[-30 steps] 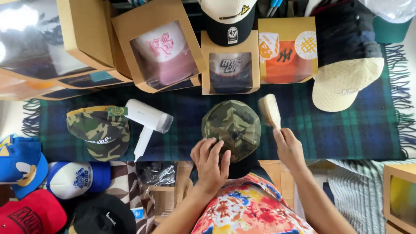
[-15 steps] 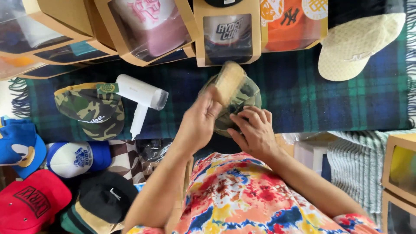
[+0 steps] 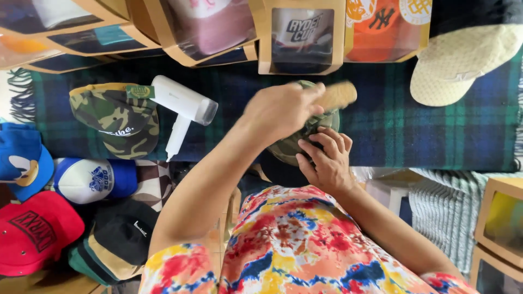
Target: Brushing a camouflage baseball cap with a wooden brush to remove dust or lint.
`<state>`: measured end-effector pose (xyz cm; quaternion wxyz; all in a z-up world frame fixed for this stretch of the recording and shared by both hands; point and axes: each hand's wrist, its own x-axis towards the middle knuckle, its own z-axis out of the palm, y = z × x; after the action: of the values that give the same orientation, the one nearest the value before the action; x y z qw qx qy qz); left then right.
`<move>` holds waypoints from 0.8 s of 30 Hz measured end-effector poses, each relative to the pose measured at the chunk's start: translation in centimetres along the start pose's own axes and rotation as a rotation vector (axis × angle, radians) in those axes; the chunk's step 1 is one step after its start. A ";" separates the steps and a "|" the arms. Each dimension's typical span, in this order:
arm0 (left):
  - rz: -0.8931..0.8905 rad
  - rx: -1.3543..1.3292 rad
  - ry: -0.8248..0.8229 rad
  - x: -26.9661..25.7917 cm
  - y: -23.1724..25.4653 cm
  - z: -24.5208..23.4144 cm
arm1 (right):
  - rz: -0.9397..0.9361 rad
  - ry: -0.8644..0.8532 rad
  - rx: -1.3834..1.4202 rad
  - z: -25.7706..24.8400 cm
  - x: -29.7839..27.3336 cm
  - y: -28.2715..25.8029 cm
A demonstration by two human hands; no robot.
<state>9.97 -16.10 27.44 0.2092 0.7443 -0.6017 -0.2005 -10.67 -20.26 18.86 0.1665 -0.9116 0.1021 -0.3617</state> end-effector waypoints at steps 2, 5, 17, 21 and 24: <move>-0.094 0.007 -0.059 2.8 -2.2 1.0 | -0.029 0.001 0.007 -0.3 0.5 0.4; -0.102 0.054 -0.039 1.5 -5.3 1.5 | -0.021 0.000 0.016 -0.3 0.5 -0.1; -0.357 0.041 0.495 -10.9 -1.6 6.5 | 0.023 0.036 0.084 0.1 0.5 1.4; -0.195 0.248 0.800 -9.4 -0.4 10.3 | 0.047 0.060 0.090 0.2 0.6 1.9; -0.841 -0.528 0.304 -12.1 -3.5 9.9 | 0.022 0.045 0.064 -0.1 1.0 1.7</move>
<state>5.00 -4.33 17.83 0.3763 0.8644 -0.1421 -0.3018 -10.10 -22.15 18.92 0.1972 -0.8962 0.1041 -0.3836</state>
